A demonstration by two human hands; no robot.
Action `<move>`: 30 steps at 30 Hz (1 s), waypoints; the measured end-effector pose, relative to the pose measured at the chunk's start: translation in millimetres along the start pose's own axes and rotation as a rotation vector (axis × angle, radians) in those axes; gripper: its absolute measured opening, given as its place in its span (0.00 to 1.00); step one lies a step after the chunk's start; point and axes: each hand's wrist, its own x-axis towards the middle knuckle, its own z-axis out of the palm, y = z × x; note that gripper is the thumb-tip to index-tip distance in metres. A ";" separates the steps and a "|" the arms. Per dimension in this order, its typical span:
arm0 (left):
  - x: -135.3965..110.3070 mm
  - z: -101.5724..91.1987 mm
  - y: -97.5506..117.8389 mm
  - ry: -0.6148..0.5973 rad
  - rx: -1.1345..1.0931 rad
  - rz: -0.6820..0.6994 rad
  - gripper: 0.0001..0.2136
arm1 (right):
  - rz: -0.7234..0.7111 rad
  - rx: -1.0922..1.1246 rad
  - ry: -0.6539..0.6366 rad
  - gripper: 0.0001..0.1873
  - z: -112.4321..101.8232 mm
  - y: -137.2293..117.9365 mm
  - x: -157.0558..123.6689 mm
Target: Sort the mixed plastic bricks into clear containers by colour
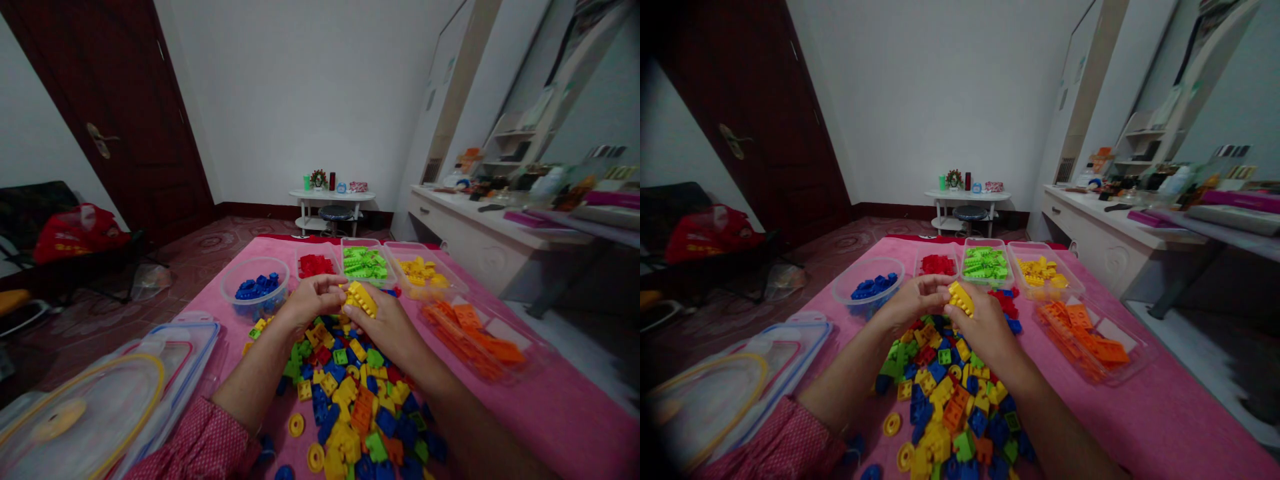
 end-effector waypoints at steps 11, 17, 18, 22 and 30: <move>1.0 4.7 -0.2 0.048 0.242 0.027 0.20 | 0.176 0.585 0.067 0.16 -7.7 7.9 4.2; 8.5 0.3 -24.1 0.164 0.862 0.333 0.17 | 0.295 0.919 0.120 0.11 -11.3 24.4 10.0; 7.9 0.4 -27.6 0.152 0.974 0.368 0.18 | 0.290 0.928 0.114 0.10 -11.6 27.1 10.9; 3.5 1.3 -38.3 0.010 1.305 0.344 0.25 | 0.258 0.872 0.199 0.09 -16.8 33.1 13.8; 1.7 1.6 -47.5 -0.047 1.499 0.247 0.26 | 0.195 0.683 0.362 0.07 -63.8 73.6 39.8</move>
